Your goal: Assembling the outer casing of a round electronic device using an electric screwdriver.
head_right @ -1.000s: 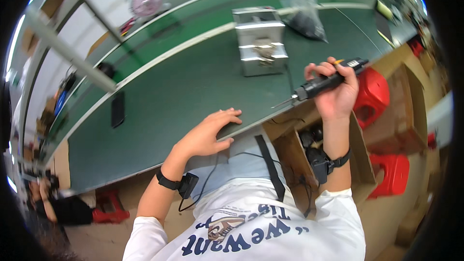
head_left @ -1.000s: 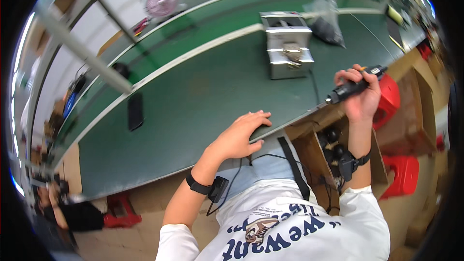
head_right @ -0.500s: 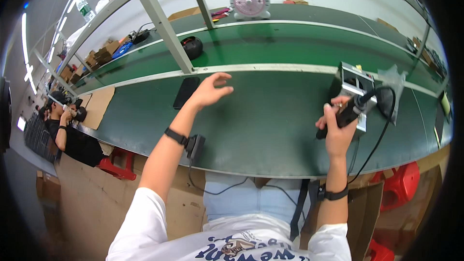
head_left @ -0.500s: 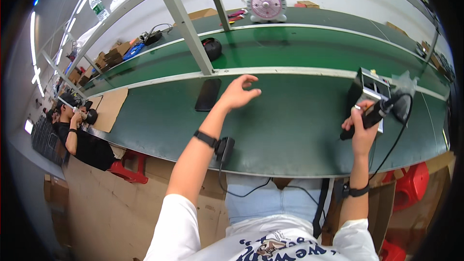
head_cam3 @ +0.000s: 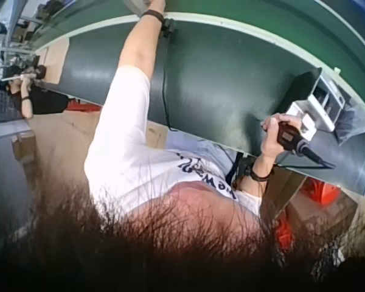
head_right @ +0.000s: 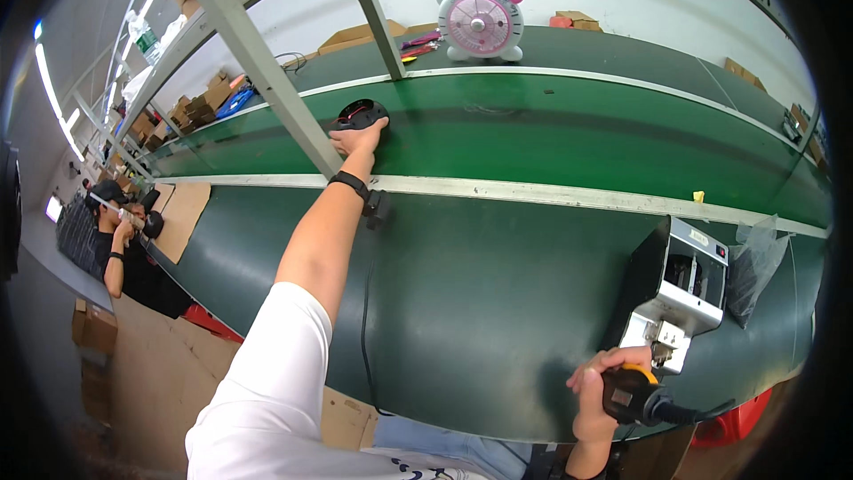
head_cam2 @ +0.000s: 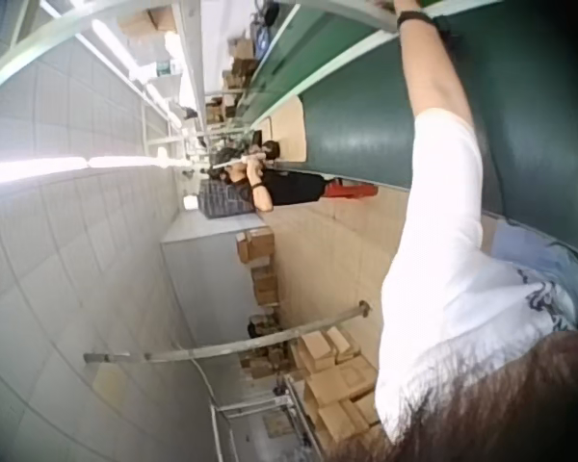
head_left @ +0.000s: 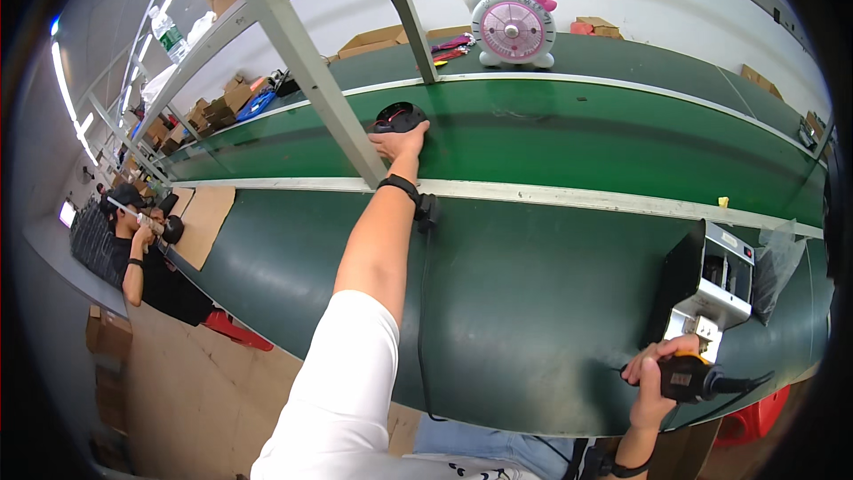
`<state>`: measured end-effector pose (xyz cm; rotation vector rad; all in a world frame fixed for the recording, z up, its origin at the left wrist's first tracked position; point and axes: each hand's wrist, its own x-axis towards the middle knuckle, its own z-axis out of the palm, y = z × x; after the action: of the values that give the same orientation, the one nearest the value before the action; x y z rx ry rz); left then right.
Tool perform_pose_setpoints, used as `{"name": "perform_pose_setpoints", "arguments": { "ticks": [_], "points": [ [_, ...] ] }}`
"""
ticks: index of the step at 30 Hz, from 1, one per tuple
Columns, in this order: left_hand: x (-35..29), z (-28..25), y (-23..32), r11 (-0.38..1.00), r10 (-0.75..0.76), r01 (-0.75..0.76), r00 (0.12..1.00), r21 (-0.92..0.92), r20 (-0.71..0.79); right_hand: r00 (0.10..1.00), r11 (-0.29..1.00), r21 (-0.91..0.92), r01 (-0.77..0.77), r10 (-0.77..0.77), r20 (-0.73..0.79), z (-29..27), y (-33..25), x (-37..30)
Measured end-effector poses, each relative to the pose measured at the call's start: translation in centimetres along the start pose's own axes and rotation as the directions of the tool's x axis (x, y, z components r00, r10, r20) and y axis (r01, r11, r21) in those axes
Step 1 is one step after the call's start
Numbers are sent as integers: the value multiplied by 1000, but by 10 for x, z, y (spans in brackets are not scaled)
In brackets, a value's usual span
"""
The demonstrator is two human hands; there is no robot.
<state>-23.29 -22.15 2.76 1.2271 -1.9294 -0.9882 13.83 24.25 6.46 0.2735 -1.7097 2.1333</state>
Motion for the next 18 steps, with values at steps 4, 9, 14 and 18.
{"name": "perform_pose_setpoints", "arguments": {
  "ticks": [4,9,14,18],
  "points": [
    [13,7,-6,953,302,-302,944,-18,136,997,999,-25,-24,22,-73,3,-4,7],
    [8,-11,1,937,340,-348,926,19,162,990,997,-58,-57,49,-133,10,-13,6],
    [-66,-69,18,827,344,111,675,-551,653,991,998,61,-9,17,-135,-5,-8,6],
    [-153,-161,10,677,438,446,395,-585,808,990,982,136,-131,137,-31,24,-26,13]
  ]
}}
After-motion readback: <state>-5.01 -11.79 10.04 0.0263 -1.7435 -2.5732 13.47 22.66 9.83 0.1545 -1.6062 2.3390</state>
